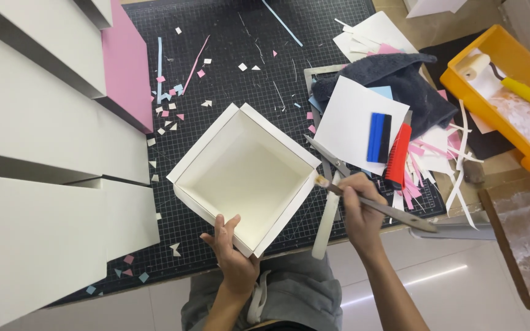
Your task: The person uses a bone folder to crease and smooth the edges of a white paper box, then trims a small piece of paper with scissors and continues to crease the box edges. The person repeats this process on another white box.
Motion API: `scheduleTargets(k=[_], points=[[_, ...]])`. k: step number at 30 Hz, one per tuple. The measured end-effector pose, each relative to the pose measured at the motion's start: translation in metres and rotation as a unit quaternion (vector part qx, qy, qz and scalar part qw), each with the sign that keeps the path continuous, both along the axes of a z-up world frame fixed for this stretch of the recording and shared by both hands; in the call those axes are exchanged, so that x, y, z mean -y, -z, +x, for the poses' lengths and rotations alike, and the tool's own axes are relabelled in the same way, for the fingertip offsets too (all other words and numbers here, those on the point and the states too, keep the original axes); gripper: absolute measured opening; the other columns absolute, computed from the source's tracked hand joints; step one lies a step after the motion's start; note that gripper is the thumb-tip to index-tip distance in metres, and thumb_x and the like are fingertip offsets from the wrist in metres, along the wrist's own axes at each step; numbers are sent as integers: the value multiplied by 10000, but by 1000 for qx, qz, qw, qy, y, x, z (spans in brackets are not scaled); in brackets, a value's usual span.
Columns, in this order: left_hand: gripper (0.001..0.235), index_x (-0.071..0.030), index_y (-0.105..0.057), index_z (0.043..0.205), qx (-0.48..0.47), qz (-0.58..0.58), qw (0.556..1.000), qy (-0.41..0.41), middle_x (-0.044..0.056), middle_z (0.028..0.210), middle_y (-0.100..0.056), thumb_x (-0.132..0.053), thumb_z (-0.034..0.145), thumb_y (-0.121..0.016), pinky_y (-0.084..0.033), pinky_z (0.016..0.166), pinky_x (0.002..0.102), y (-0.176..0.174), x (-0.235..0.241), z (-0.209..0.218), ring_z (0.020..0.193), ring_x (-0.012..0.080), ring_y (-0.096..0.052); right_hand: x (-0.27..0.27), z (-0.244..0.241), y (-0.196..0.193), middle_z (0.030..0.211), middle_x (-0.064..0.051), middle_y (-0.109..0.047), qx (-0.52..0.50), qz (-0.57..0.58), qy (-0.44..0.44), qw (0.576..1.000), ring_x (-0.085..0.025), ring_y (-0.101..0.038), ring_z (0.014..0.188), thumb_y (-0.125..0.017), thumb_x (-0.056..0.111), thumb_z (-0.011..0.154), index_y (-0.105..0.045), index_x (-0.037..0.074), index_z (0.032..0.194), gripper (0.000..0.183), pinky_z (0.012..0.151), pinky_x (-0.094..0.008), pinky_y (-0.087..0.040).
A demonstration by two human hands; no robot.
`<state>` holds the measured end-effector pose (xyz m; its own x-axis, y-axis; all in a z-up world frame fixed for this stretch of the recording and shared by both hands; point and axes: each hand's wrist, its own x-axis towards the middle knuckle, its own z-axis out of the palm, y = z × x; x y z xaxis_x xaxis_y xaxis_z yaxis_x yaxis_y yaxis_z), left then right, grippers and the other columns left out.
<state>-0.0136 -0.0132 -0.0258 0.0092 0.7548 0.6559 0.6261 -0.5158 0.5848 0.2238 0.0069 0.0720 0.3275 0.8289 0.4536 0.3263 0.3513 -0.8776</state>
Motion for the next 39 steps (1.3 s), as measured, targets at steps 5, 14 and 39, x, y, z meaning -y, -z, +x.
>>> scheduleTargets(k=[5,14,39], points=[[770,17,-123,1522,4,-6,1000,-6,229,1324,-592,-471,1033,-462,62,1283,487,6,2,1,1493,365,-328,-1,1,0,898,-106,-600,-33,10,-5,999,-187,-595,813,-436,23,1027,-560,53,1015,128,749,-301,-530],[733,39,-127,1505,0,4,1000,-13,248,1356,-573,-446,1052,-440,52,1279,500,3,3,5,1494,368,-316,2,-12,-5,879,-74,-581,-42,-19,-5,999,-143,-558,765,-427,18,1038,-552,61,980,145,699,-245,-505],[796,155,-466,1346,-141,-61,987,-37,164,1327,-658,-549,982,-384,132,1241,460,11,-2,-28,1412,340,-469,19,82,-69,709,-4,-551,146,-92,282,944,-112,-513,659,-584,-31,1040,-601,78,768,293,614,-264,-388]])
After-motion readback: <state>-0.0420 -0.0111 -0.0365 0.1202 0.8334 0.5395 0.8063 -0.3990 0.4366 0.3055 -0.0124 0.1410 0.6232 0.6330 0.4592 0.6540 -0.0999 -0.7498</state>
